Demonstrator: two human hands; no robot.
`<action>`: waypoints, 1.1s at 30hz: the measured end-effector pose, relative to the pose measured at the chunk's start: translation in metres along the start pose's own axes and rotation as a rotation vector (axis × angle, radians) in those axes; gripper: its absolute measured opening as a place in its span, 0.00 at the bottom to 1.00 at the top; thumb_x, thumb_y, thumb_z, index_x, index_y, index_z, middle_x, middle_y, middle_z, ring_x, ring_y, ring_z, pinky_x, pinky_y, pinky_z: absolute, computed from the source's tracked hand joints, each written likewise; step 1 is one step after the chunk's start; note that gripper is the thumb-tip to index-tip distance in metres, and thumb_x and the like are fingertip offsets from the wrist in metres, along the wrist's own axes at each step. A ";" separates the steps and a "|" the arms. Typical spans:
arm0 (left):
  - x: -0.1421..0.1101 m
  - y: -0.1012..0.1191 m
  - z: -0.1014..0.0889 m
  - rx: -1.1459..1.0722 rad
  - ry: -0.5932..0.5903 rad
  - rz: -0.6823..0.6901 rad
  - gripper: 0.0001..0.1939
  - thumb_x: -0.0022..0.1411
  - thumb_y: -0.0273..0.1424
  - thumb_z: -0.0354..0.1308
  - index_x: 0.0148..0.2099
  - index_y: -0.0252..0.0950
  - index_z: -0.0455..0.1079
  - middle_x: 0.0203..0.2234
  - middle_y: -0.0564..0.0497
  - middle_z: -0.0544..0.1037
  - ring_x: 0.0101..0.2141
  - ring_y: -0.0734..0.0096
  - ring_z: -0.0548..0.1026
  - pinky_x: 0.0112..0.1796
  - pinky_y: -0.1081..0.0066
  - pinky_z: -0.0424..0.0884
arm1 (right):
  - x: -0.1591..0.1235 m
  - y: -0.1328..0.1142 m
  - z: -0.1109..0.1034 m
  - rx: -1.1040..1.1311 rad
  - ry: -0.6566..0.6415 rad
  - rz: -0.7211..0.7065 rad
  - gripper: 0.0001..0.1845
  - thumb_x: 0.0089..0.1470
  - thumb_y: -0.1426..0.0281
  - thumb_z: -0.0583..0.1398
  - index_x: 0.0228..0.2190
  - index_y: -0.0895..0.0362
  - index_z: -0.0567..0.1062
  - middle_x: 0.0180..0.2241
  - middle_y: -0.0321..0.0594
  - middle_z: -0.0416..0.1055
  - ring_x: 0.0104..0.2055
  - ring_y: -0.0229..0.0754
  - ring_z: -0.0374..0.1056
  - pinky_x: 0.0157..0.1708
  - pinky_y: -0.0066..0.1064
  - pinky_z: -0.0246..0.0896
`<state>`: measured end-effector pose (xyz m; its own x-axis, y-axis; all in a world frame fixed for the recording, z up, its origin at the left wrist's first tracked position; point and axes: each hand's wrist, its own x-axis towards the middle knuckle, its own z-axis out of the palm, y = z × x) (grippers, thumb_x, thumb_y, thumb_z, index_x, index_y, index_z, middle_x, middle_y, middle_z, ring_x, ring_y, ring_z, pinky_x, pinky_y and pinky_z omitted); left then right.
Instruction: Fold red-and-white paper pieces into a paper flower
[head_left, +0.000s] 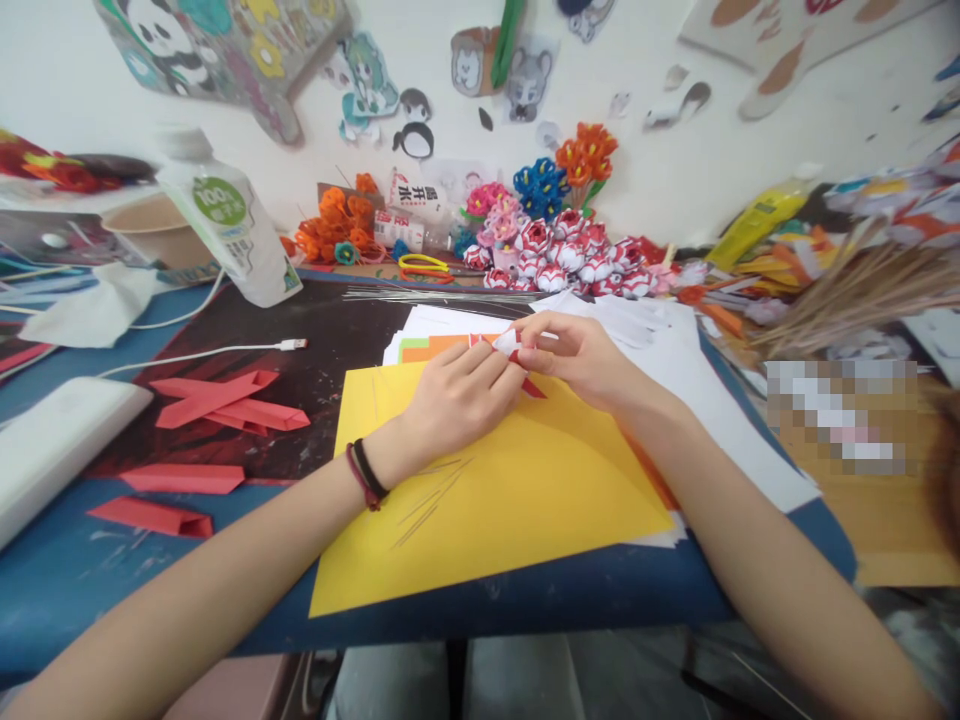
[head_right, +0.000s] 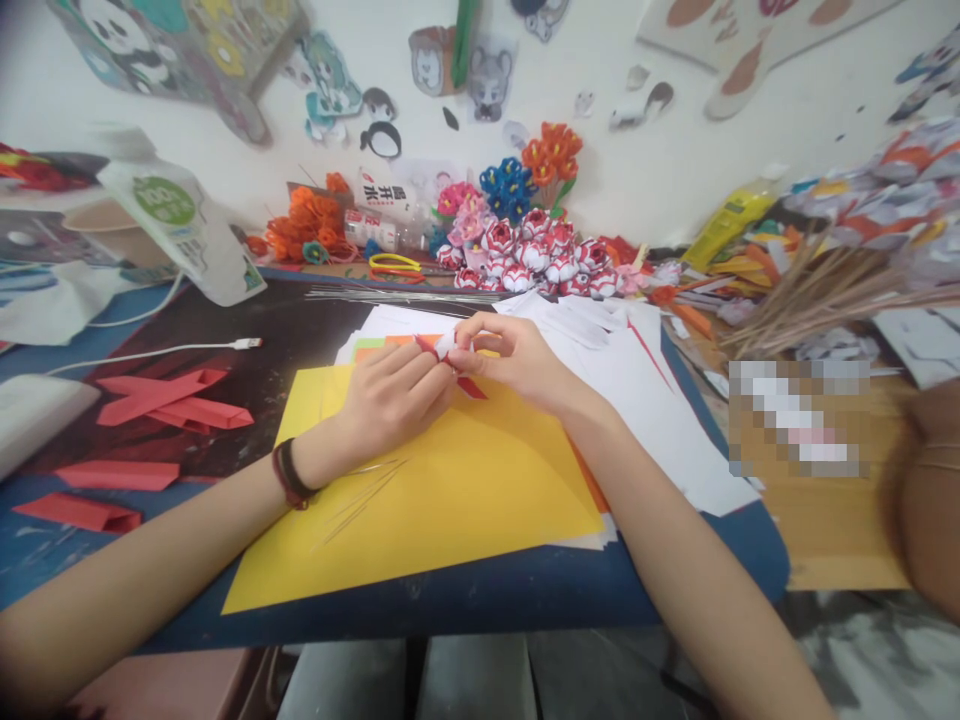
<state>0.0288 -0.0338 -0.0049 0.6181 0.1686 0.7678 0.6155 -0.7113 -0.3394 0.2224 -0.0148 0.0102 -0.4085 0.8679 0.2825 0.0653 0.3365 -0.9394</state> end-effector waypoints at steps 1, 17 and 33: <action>0.000 0.000 0.000 -0.003 0.000 0.005 0.11 0.68 0.26 0.52 0.30 0.37 0.62 0.22 0.54 0.68 0.25 0.73 0.65 0.28 0.67 0.56 | 0.000 0.001 0.000 0.005 0.006 -0.001 0.16 0.46 0.57 0.69 0.27 0.55 0.73 0.39 0.38 0.72 0.42 0.41 0.70 0.49 0.38 0.66; 0.000 0.001 -0.003 -0.033 -0.030 0.070 0.10 0.68 0.26 0.52 0.32 0.37 0.62 0.22 0.55 0.68 0.26 0.72 0.65 0.27 0.67 0.57 | -0.001 0.003 0.000 0.163 0.136 0.082 0.19 0.36 0.60 0.74 0.22 0.58 0.73 0.37 0.40 0.71 0.37 0.41 0.70 0.34 0.32 0.68; 0.000 0.001 -0.003 0.004 -0.025 0.048 0.08 0.67 0.27 0.53 0.33 0.36 0.64 0.23 0.53 0.69 0.26 0.71 0.66 0.27 0.66 0.56 | 0.000 -0.001 0.001 0.185 0.012 0.124 0.16 0.46 0.61 0.70 0.30 0.56 0.72 0.38 0.38 0.71 0.37 0.38 0.70 0.35 0.30 0.66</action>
<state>0.0276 -0.0368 -0.0036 0.6586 0.1514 0.7371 0.5871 -0.7161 -0.3775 0.2216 -0.0160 0.0112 -0.3971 0.9030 0.1639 -0.0543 0.1552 -0.9864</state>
